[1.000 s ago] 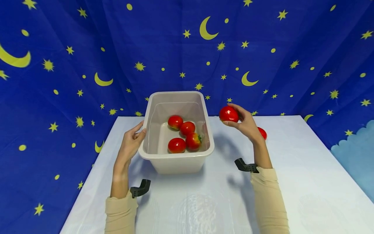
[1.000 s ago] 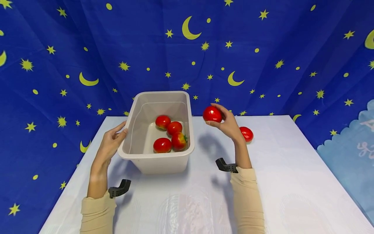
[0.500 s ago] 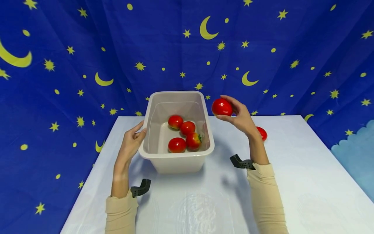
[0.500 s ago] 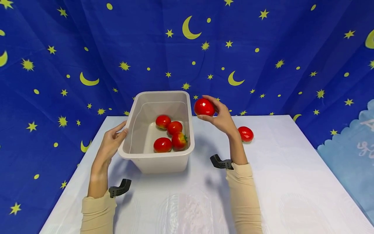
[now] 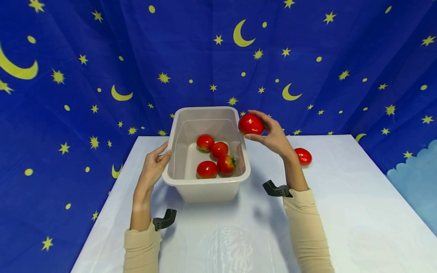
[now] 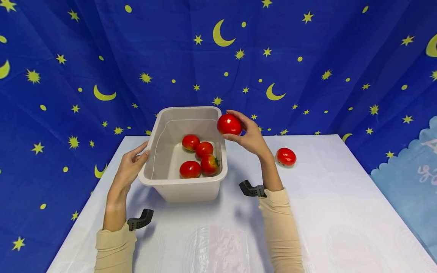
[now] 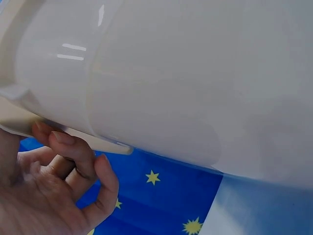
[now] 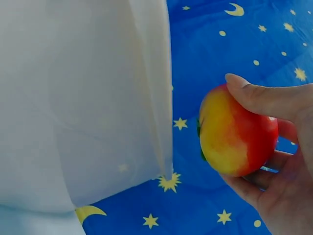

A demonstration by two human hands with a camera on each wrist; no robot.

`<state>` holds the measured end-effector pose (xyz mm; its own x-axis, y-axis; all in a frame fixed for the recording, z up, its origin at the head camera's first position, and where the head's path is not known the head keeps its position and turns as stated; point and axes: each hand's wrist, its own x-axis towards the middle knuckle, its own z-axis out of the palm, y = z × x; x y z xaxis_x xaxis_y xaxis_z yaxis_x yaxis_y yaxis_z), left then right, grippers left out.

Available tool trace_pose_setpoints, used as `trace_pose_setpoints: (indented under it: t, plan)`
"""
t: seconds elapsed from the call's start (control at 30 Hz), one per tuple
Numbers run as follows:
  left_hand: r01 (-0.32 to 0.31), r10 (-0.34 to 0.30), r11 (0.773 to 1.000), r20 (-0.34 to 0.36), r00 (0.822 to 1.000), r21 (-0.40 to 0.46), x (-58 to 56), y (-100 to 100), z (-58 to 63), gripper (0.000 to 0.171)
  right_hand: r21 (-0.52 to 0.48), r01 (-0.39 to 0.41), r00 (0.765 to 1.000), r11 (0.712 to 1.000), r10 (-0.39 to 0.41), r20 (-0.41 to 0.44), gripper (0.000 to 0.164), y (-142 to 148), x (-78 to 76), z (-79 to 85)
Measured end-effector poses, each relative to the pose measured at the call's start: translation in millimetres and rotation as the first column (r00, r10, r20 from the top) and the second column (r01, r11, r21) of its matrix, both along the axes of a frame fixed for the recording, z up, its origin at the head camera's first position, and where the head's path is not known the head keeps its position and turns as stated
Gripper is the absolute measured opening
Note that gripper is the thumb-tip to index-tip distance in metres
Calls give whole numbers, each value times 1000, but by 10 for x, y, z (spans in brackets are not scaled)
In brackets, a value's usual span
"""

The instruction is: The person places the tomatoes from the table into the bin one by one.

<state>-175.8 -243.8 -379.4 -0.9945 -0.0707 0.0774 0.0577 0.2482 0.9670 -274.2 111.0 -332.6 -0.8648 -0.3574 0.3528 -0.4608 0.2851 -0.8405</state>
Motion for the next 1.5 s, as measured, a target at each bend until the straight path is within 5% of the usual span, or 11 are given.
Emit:
trace_pose_setpoints:
  t: [1.5]
  plan:
    - [-3,3,1000,6,1000,-7,-4,-5,6,53,-27,-129,992,991,129,14,70,-415,23,-37]
